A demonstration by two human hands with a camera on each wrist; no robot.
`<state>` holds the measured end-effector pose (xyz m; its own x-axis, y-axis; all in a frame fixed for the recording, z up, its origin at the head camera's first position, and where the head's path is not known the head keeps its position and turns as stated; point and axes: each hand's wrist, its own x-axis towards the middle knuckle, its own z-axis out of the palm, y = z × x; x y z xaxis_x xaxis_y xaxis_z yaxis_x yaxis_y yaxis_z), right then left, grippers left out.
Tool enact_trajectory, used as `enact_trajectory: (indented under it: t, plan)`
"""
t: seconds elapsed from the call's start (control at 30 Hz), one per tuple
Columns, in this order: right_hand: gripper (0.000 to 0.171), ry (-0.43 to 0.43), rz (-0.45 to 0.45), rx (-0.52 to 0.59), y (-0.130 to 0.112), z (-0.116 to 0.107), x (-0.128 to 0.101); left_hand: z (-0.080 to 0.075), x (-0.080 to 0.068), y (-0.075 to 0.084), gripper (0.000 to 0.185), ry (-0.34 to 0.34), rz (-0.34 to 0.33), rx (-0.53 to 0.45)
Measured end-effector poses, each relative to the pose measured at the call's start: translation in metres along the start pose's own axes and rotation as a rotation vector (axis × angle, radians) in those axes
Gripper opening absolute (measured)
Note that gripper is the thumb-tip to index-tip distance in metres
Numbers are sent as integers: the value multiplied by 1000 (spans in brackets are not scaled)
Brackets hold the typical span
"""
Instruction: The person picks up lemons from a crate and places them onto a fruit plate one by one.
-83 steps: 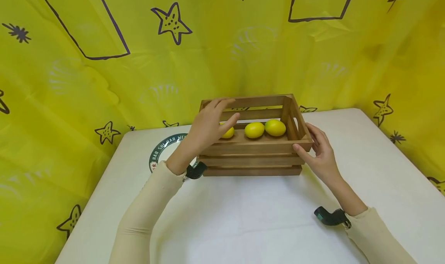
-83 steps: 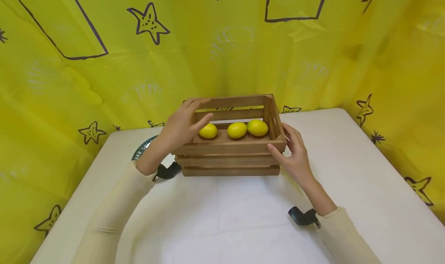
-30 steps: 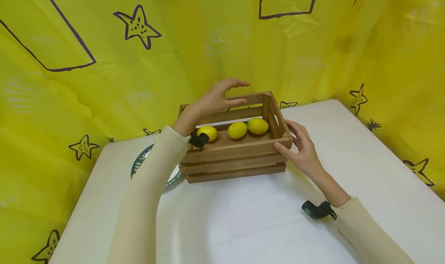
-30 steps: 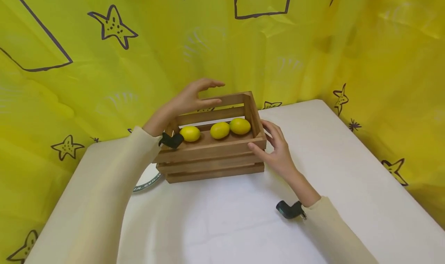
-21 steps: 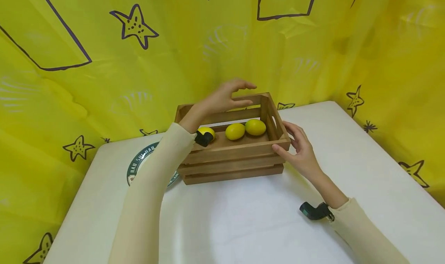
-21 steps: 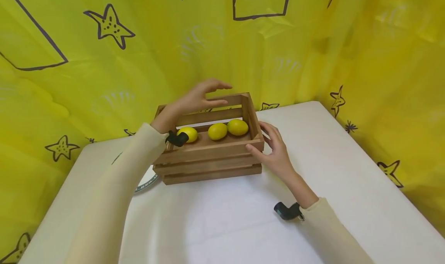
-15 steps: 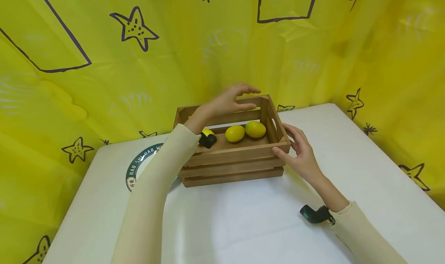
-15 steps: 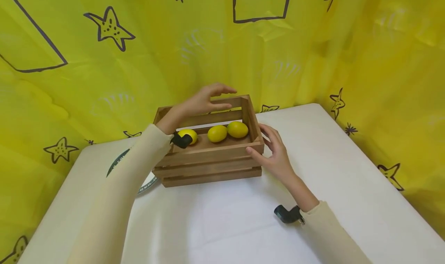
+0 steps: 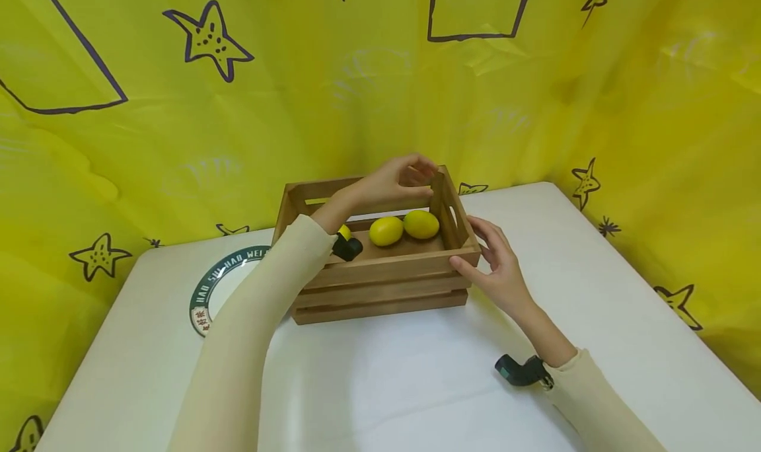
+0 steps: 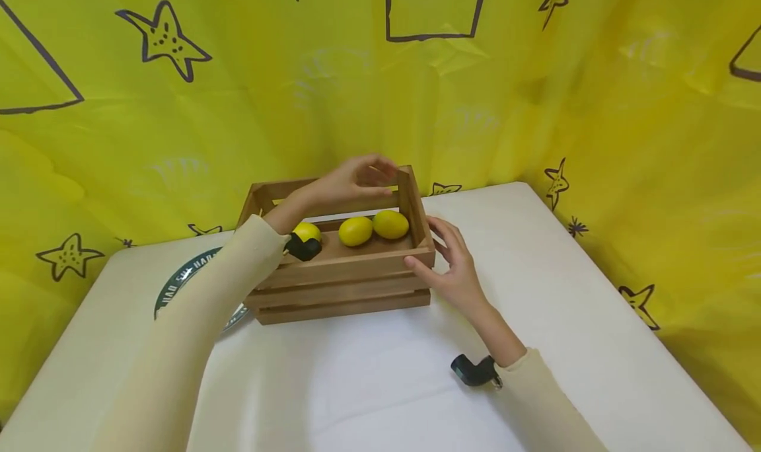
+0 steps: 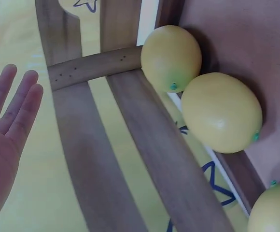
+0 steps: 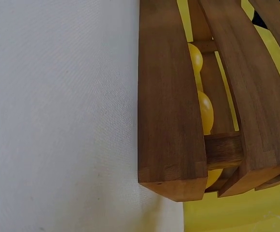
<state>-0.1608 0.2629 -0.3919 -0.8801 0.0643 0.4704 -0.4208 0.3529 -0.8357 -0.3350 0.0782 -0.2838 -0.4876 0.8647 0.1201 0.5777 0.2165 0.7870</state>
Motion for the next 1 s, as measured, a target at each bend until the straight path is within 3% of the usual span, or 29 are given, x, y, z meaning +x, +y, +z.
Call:
enact_trajectory:
  t: [0.33,0.67,0.9,1.0]
  plan:
    - [69,12,-16,18,3,3,1,5,7,-10,43,27,-31,-144]
    - [68,0,-5,30,2,5,-2,14,20,-16,42,-38,-32,-138]
    - [68,11,-27,40,2,5,-2,9,14,-25,35,-18,-34,-202]
    - [69,15,-33,44,3,5,-1,7,14,-30,34,-49,-45,-217]
